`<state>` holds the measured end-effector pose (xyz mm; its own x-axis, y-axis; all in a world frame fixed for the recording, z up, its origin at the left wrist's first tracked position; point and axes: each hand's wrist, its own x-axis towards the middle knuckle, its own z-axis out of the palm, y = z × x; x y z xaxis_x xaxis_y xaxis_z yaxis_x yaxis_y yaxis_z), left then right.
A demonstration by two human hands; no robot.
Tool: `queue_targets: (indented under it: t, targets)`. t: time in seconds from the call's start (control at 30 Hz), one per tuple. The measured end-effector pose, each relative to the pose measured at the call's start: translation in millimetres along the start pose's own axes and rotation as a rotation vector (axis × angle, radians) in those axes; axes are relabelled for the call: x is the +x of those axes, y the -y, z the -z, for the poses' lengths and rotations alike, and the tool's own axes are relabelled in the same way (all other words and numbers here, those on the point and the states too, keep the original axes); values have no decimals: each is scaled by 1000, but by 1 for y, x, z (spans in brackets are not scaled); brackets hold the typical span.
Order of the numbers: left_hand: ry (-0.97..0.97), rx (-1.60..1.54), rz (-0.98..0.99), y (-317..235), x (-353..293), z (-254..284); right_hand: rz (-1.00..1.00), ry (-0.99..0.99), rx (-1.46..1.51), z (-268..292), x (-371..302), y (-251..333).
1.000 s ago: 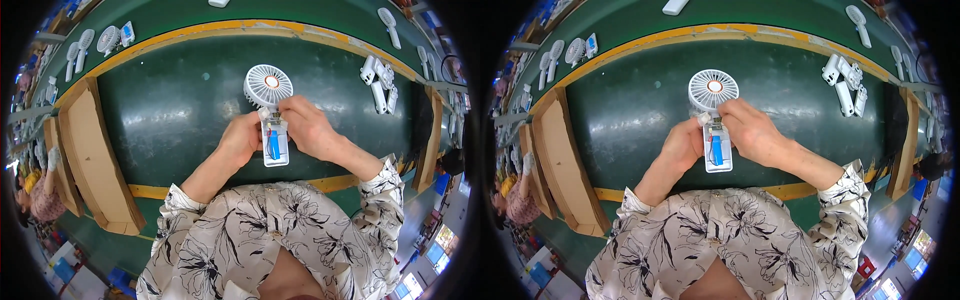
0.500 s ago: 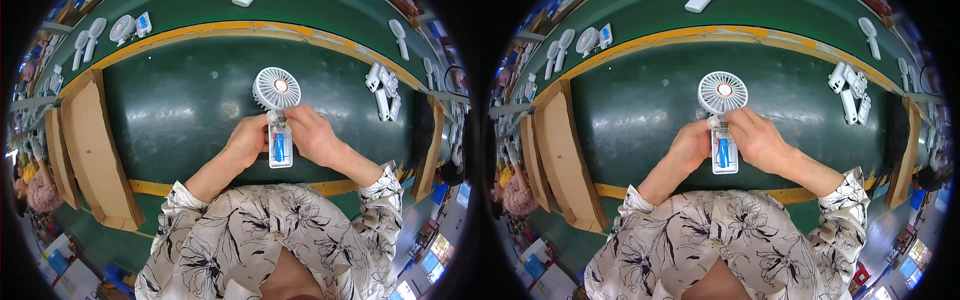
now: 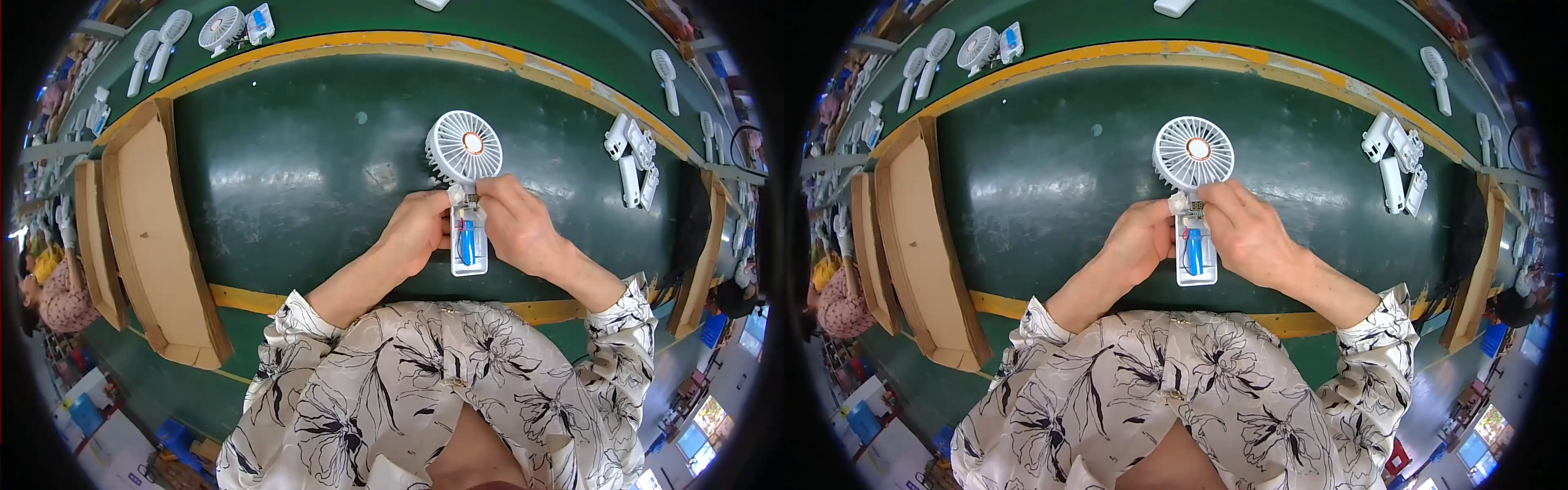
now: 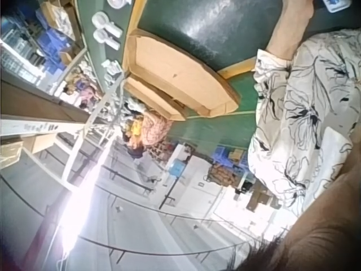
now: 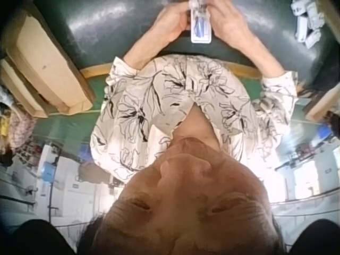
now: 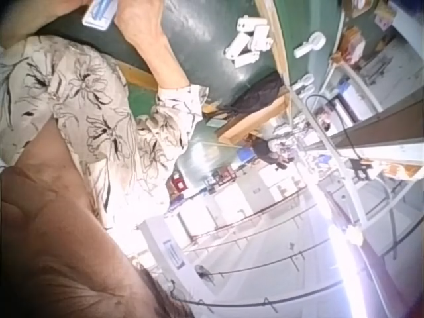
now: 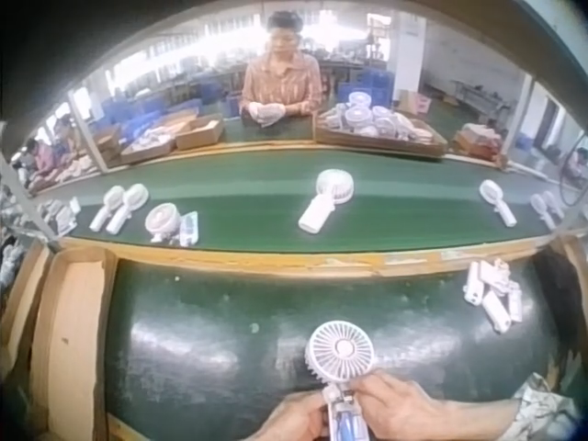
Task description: The person assembles portable fans by fitting circuit boards into the fan handles, snapping plastic handle covers onto the assemblies by hand, and placing the assembled fans onto the conveyor belt.
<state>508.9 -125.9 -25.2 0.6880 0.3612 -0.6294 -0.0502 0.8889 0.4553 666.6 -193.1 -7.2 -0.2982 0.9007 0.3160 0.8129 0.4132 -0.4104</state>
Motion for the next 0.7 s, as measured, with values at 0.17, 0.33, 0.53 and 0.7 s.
queue_targets:
  t: [0.17,0.33,0.53,0.7]
  targets:
    - [-2,13,2,0,1,1,8,26,-14,1,2,1]
    - [-7,20,5,3,3,3,27,60,-31,1,1,2]
    - [50,-26,-7,5,5,9,38,68,-75,-1,0,1]
    - [-4,217,-40,10,5,8,88,45,-117,-6,-1,0]
